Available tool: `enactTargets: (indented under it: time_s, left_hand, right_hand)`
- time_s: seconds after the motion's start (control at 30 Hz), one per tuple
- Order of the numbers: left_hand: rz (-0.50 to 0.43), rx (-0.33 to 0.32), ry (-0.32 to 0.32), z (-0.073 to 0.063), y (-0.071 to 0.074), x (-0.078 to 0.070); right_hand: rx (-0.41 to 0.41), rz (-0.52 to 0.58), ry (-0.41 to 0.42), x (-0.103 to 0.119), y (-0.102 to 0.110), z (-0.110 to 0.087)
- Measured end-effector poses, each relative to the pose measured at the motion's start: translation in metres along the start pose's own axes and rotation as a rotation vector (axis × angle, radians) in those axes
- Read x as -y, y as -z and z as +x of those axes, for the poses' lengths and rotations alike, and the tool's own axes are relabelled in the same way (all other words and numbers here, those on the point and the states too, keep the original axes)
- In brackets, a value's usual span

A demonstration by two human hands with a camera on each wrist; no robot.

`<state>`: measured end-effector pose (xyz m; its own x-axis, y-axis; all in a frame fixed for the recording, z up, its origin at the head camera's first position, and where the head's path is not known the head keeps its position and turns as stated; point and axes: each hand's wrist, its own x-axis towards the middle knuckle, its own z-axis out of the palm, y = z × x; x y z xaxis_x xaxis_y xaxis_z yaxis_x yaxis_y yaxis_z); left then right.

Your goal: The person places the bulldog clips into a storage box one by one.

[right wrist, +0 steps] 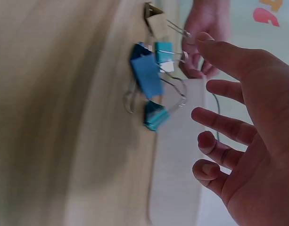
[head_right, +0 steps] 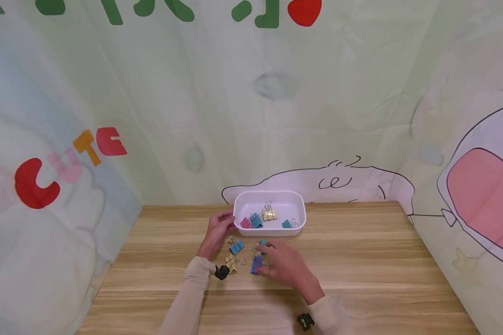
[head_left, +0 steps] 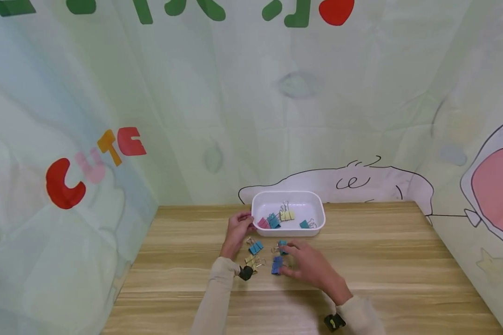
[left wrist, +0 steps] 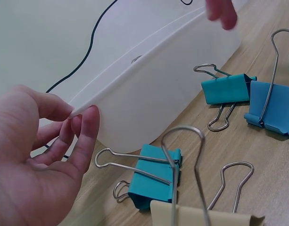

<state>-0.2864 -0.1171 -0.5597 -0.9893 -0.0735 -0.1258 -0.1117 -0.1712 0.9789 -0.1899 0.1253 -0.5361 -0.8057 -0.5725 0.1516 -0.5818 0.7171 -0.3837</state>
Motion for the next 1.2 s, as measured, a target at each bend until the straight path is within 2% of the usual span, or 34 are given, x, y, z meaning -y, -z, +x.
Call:
enactTargets:
  time_s: [0.03, 0.17, 0.4, 0.63, 0.77, 1.03, 1.2]
  left_hand:
    - [0.002, -0.007, 0.001, 0.003, 0.0, 0.004]
    - [0.01, -0.009, 0.004, 0.002, 0.0, 0.003]
    - [-0.014, 0.017, -0.062, -0.001, 0.001, 0.003]
    - [0.016, -0.007, -0.009, 0.002, 0.0, 0.005]
    - [0.016, -0.011, 0.0, 0.003, 0.0, 0.005]
    - [-0.013, 0.006, -0.024, 0.002, 0.001, 0.006]
    - [-0.022, 0.004, -0.006, 0.004, 0.0, 0.006]
  right_hand:
    - [0.002, 0.008, -0.001, 0.0, -0.003, -0.001]
    - [0.01, 0.019, 0.004, -0.002, -0.013, -0.006]
    - [-0.004, 0.023, 0.014, -0.005, -0.027, -0.008]
    - [0.011, 0.025, -0.019, -0.004, -0.035, -0.008]
    - [0.007, 0.014, -0.039, -0.004, -0.041, -0.008]
    - [-0.062, -0.002, -0.056, -0.001, -0.05, -0.012]
    - [-0.11, -0.017, -0.048, 0.0, -0.054, -0.016]
